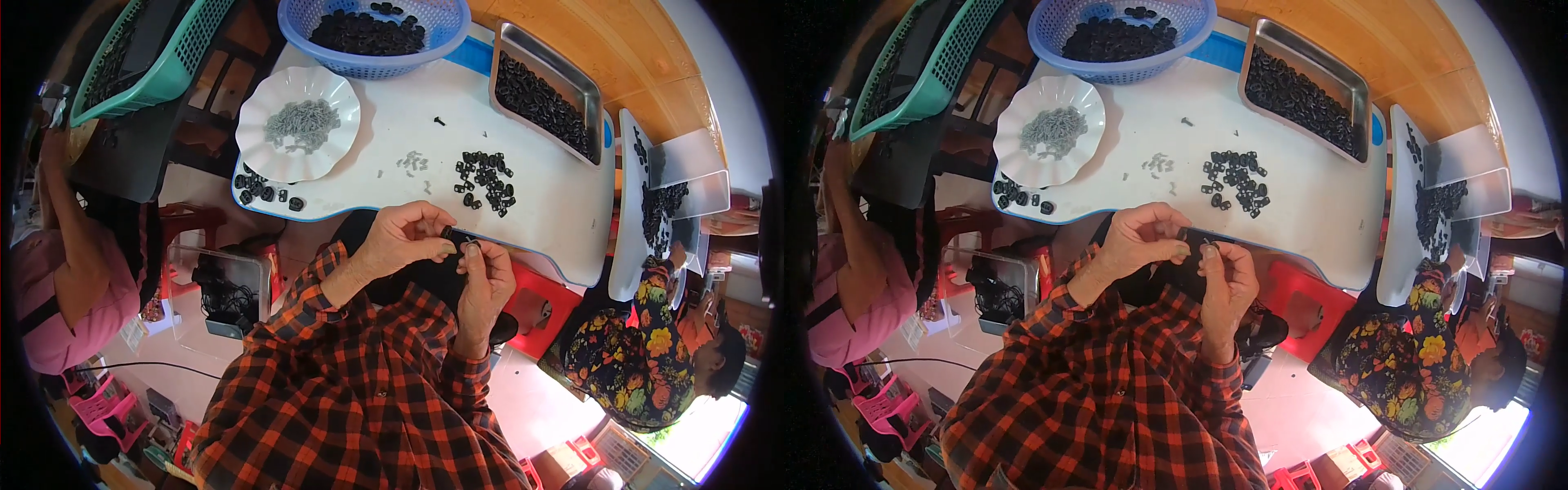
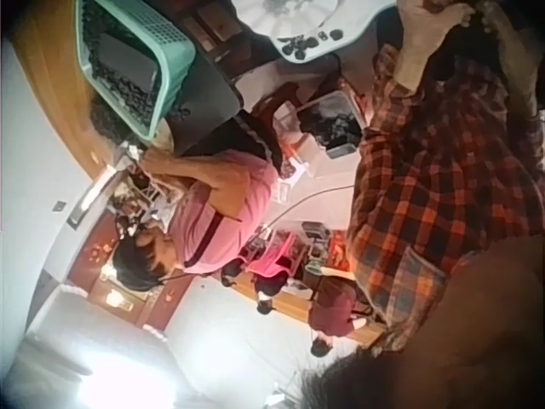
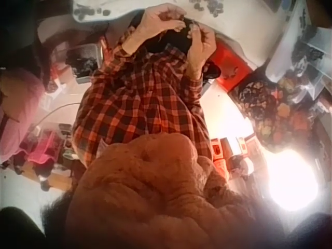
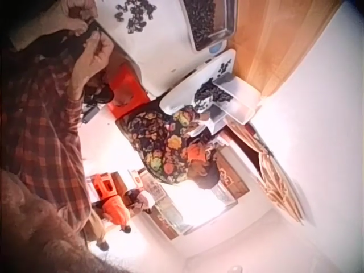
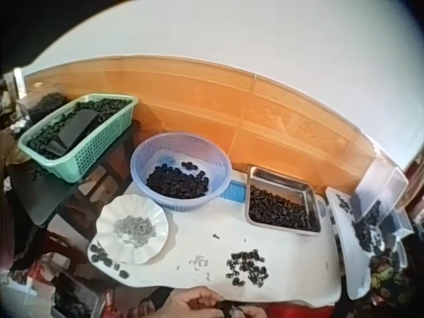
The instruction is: The person assembles plastic clips by inserting small pieces into the clip components by hand.
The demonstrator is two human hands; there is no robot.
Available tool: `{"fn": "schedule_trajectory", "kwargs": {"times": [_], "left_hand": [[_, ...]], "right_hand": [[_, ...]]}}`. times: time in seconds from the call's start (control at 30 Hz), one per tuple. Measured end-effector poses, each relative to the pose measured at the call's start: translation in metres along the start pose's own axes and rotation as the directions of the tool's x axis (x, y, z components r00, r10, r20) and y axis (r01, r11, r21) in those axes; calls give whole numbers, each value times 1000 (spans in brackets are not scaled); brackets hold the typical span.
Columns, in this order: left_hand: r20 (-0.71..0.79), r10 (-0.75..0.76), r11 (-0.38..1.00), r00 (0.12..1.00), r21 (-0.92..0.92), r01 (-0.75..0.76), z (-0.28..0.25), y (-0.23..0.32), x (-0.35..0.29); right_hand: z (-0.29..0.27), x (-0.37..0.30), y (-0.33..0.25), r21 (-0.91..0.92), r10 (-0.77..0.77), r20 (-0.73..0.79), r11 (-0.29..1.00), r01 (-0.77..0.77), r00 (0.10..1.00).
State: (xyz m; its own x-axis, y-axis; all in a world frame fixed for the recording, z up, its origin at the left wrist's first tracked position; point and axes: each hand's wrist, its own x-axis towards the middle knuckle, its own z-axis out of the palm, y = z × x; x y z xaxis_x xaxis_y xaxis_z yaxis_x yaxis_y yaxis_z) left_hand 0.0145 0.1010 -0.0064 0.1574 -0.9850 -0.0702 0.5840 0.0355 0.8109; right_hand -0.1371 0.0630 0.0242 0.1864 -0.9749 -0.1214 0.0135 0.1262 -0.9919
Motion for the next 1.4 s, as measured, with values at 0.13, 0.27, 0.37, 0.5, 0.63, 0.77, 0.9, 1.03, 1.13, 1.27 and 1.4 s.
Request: {"fn": "schedule_trajectory", "kwargs": {"times": [0.13, 0.27, 0.37, 0.5, 0.63, 0.77, 0.9, 1.03, 1.13, 1.27, 1.4], "left_hand": [[0, 55, 991, 999, 125, -54, -4, -7, -1], [19, 157, 944, 987, 291, -155, -6, -10, 0], [29, 194, 914, 980, 359, -192, -7, -10, 0], [40, 231, 889, 972, 397, -228, -8, -10, 0], [49, 263, 873, 964, 412, -259, -9, -10, 0], [65, 272, 869, 960, 411, -275, -12, -11, 0], [44, 159, 948, 986, 271, -165, -9, -9, -2], [28, 134, 971, 991, 194, -137, -10, -11, -2], [14, 59, 998, 998, 35, -60, -10, -15, -3], [-86, 31, 999, 996, 39, -27, -3, -16, -2], [-114, 57, 995, 992, 84, -48, -3, -18, -3]], "right_hand": [[3, -1, -1, 11, 5, 19, 1000, -5, 1000], [4, -1, -1, 6, 9, 20, 1000, -9, 1000], [7, -1, -2, 12, -4, 38, 1000, 3, 999], [9, -1, -3, 25, -12, 43, 1000, 11, 999], [10, -1, -3, 41, -20, 56, 999, 18, 998], [12, -1, -3, 45, -41, 57, 998, 38, 998], [15, -2, -1, 2, -64, 18, 998, 64, 998], [16, -2, 0, -40, -78, 26, 996, 79, 997], [16, -3, 1, -38, -49, 34, 998, 51, 998], [18, -3, 2, -24, -13, 22, 1000, 13, 1000], [19, -2, 5, -4, -1, 13, 1000, 1, 1000]]}}
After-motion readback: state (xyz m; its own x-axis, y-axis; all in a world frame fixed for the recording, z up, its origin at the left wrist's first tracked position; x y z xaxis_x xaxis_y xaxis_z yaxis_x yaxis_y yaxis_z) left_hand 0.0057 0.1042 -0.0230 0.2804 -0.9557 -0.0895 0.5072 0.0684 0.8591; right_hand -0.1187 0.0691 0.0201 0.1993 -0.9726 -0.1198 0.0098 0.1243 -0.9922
